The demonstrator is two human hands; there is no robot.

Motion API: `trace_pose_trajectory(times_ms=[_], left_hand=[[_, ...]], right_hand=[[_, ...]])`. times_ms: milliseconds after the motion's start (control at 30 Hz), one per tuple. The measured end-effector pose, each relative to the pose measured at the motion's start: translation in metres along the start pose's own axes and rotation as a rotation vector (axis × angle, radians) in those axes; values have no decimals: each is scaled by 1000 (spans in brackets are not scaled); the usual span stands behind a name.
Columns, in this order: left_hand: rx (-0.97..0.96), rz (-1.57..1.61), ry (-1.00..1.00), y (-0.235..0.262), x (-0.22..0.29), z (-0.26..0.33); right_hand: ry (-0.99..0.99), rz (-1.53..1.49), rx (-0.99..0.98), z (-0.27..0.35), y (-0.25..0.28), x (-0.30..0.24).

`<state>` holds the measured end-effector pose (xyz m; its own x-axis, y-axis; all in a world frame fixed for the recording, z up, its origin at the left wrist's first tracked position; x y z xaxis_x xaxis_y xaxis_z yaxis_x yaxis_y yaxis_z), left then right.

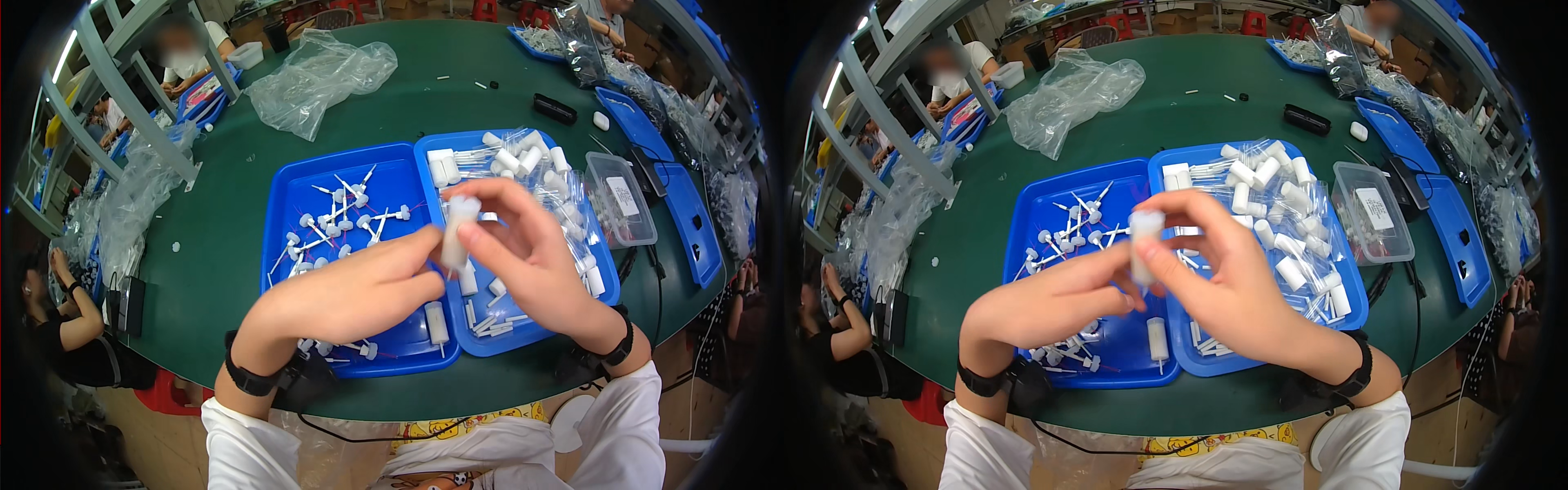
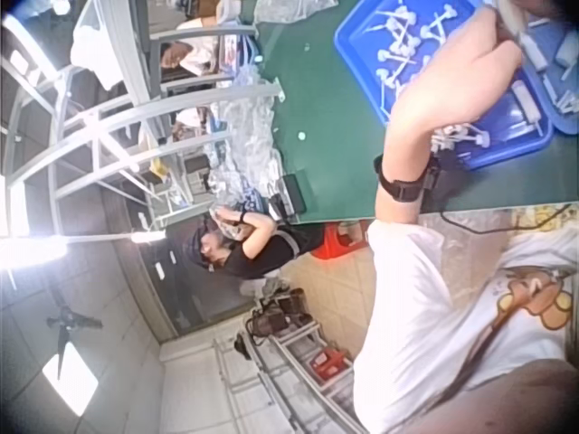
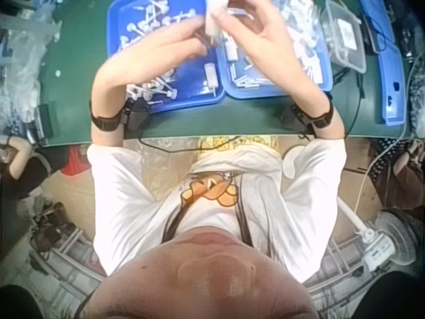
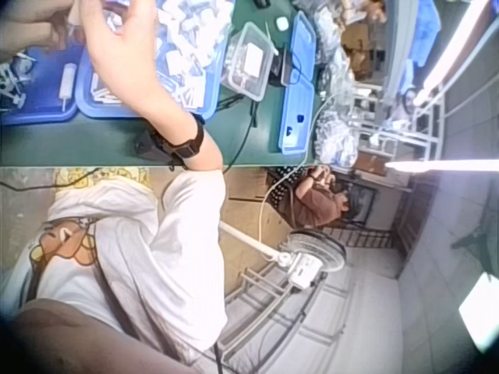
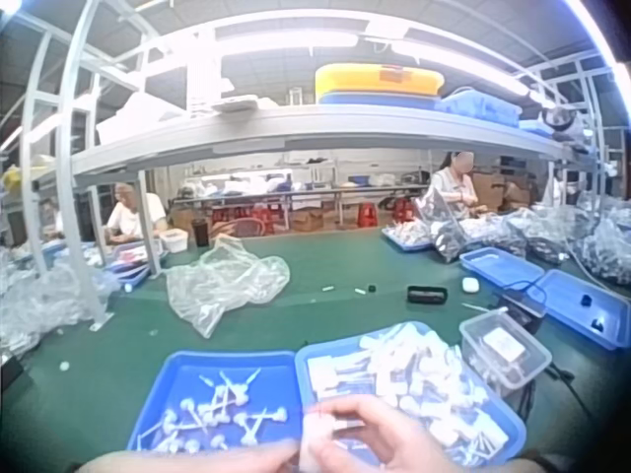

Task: Assembling small white plastic components by inserting red wires into them.

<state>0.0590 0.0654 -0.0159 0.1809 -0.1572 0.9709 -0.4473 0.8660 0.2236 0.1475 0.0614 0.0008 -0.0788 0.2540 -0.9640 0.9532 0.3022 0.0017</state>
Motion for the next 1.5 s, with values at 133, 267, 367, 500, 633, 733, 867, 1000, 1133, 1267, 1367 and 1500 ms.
trace_pose_trajectory(times_ms=[133, 267, 367, 500, 633, 733, 867, 1000, 1133, 1267, 1367, 1500], left_hand=[[69, -1148, 367, 25, -22, 11], [55, -1162, 422, 35, -45, 9], [-123, -1016, 566, 30, -68, 10], [-104, -979, 630, 31, -69, 14], [-71, -994, 597, 34, -70, 13], [-61, -1000, 585, 35, -73, 13], [-53, -992, 602, 35, -69, 12], [-75, -993, 583, 31, -68, 13], [-47, -976, 534, 28, -60, 12], [119, -1027, 344, 29, -34, 10], [290, -967, 369, 45, -19, 11], [442, -891, 198, 53, -7, 12]], right_hand=[[-30, 387, 4, -2, 10, 4], [-206, 503, -141, 2, -8, 24], [-266, 521, -208, 3, -11, 33], [-220, 593, -261, 1, -14, 39], [-116, 683, -313, 4, -20, 38], [-115, 690, -307, 4, -19, 36], [-97, 758, -236, 1, -10, 28], [-42, 874, -174, 0, -1, 17], [-125, 1162, -264, 1, 3, 29], [-195, 1108, -349, 3, -4, 38], [-134, 1154, -376, 6, -5, 40], [-173, 1160, -425, 7, -6, 48]])
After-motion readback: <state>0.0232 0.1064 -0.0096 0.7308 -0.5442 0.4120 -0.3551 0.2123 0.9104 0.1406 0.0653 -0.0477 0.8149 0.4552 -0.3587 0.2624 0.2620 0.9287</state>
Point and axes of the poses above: each hand's wrist, its own z-axis away from the middle knuckle, its own y-axis out of the back of the hand, x = y × z, the point moved 10 cm from there along -z, towards the middle knuckle, and after that the axes turned 6 degrees about -x, right-handed, at the moved point
